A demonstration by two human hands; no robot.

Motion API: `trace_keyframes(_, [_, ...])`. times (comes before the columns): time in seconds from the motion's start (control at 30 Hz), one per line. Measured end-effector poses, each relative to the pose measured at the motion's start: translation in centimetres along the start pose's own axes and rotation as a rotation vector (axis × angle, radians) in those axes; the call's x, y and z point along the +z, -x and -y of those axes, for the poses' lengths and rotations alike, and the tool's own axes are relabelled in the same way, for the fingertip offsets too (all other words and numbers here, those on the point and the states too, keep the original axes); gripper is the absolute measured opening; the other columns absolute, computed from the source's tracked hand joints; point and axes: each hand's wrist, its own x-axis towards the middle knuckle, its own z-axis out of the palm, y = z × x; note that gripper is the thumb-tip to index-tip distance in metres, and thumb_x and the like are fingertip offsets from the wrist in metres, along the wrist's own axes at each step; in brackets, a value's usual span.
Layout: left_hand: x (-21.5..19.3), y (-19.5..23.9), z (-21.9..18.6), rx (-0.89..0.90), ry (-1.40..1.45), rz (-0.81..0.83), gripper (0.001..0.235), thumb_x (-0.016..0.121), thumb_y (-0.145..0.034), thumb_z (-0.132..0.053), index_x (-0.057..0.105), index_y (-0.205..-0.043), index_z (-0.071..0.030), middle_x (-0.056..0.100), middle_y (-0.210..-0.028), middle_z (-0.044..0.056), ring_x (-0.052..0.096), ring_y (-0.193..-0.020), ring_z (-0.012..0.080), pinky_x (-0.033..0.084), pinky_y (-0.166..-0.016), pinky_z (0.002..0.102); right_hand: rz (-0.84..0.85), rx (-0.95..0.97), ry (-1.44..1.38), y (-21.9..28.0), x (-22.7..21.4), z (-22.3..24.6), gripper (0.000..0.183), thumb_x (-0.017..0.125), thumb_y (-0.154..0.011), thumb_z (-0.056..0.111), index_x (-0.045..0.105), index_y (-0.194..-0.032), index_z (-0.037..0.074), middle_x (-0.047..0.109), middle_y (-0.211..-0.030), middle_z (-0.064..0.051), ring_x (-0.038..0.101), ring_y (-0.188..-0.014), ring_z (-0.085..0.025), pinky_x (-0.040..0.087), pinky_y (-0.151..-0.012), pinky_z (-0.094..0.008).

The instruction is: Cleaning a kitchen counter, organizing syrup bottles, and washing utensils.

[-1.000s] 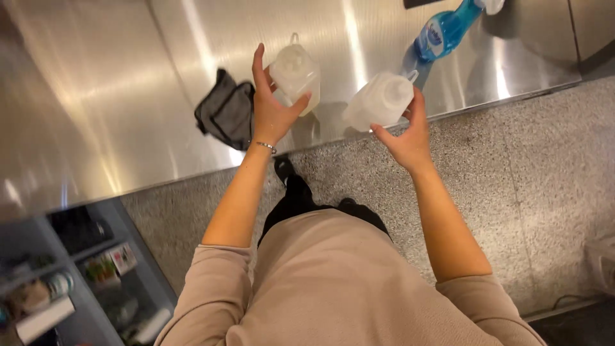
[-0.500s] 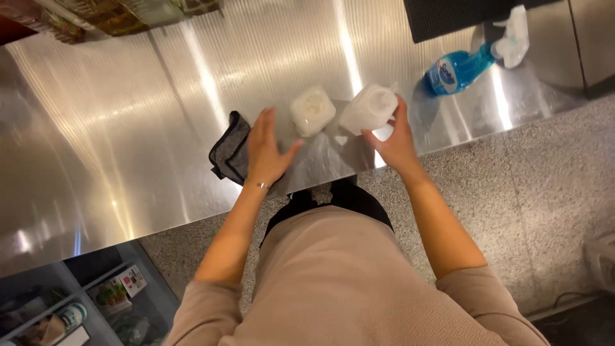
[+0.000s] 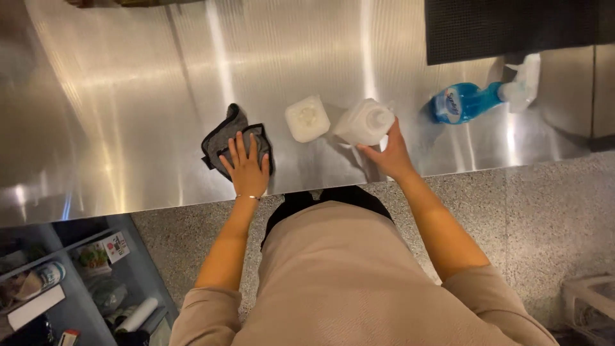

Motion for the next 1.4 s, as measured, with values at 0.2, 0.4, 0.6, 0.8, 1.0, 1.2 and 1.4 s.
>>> trace_keyframes(0.2, [-8.4,1.2,-6.0,-0.133,0.091,0.209,0.095,0.076,-0.080,-0.048,0.036,-0.157,-0.010,0.010,-0.163,0.024,0.016,-0.146,0.0492,0.027,-0.107,0.067,0.068,0.030,0.040,0.5,-0.3,-1.2,0.100,0.086,-0.082,0.031,0.025,-0.157,0.005,0.044,-0.153,-0.020,0.049,-0.140,-0.035,0.043,-0.113,-0.042])
trace_keyframes(0.4, [-8.3,1.1,-10.2,0.311,0.517,0.440,0.036,0.074,-0.085,-0.030,0.069,-0.109,-0.004,0.071,-0.122,0.012,0.070,-0.098,0.0301,0.055,-0.086,0.040,0.036,0.166,-0.048,4.2,-2.5,-0.2,0.084,0.077,-0.088,0.031,0.030,-0.154,0.009,0.037,-0.156,-0.016,0.054,-0.132,-0.033,0.047,-0.108,-0.039])
trace_keyframes(0.6, [-12.2,0.8,-18.3,0.638,0.548,0.681,0.022,0.073,-0.088,-0.023,0.071,-0.083,-0.002,0.077,-0.100,0.006,0.069,-0.078,0.0283,0.052,-0.070,0.036,-0.221,0.232,0.028,11.8,-0.6,-5.1,0.053,0.071,-0.092,0.030,0.053,-0.139,0.010,0.054,-0.141,-0.014,0.058,-0.126,-0.031,0.049,-0.106,-0.040])
trace_keyframes(0.8, [-2.5,0.9,-19.3,0.654,0.693,1.052,0.034,0.067,-0.099,-0.027,0.066,-0.084,0.002,0.076,-0.086,0.006,0.065,-0.078,0.0137,0.052,-0.073,0.030,-0.473,0.573,0.011,24.0,1.2,-1.7,0.045,0.069,-0.094,0.036,0.059,-0.131,0.013,0.062,-0.130,-0.012,0.062,-0.114,-0.030,0.052,-0.093,-0.043])
trace_keyframes(1.0, [-3.5,4.9,-25.4,0.803,0.624,1.207,0.028,0.063,-0.097,-0.029,0.069,-0.101,-0.001,0.073,-0.086,0.002,0.066,-0.080,0.0102,0.054,-0.076,0.027,-0.617,0.814,-0.142,35.1,4.2,-5.8,0.045,0.067,-0.094,0.040,0.062,-0.130,0.014,0.072,-0.108,-0.011,0.070,-0.096,-0.025,0.056,-0.085,-0.040])
trace_keyframes(1.2, [1.2,7.6,-30.3,0.675,0.541,1.271,0.034,0.059,-0.103,-0.032,0.070,-0.095,0.000,0.059,-0.069,0.003,0.055,-0.063,0.0115,0.047,-0.059,0.028,-0.664,0.763,-0.217,37.9,2.0,-8.6,0.047,0.068,-0.095,0.040,0.060,-0.132,0.011,0.071,-0.116,-0.009,0.068,-0.096,-0.022,0.054,-0.084,-0.038])
trace_keyframes(1.4, [3.7,14.3,-42.0,0.956,0.529,1.161,0.038,0.060,-0.100,-0.031,0.065,-0.078,-0.001,0.056,-0.063,-0.002,0.047,-0.056,0.0067,0.040,-0.052,0.027,-0.756,0.676,-0.389,44.0,-4.1,-12.9,0.042,0.065,-0.098,0.034,0.061,-0.131,0.008,0.070,-0.114,-0.008,0.068,-0.094,-0.017,0.055,-0.084,-0.034])
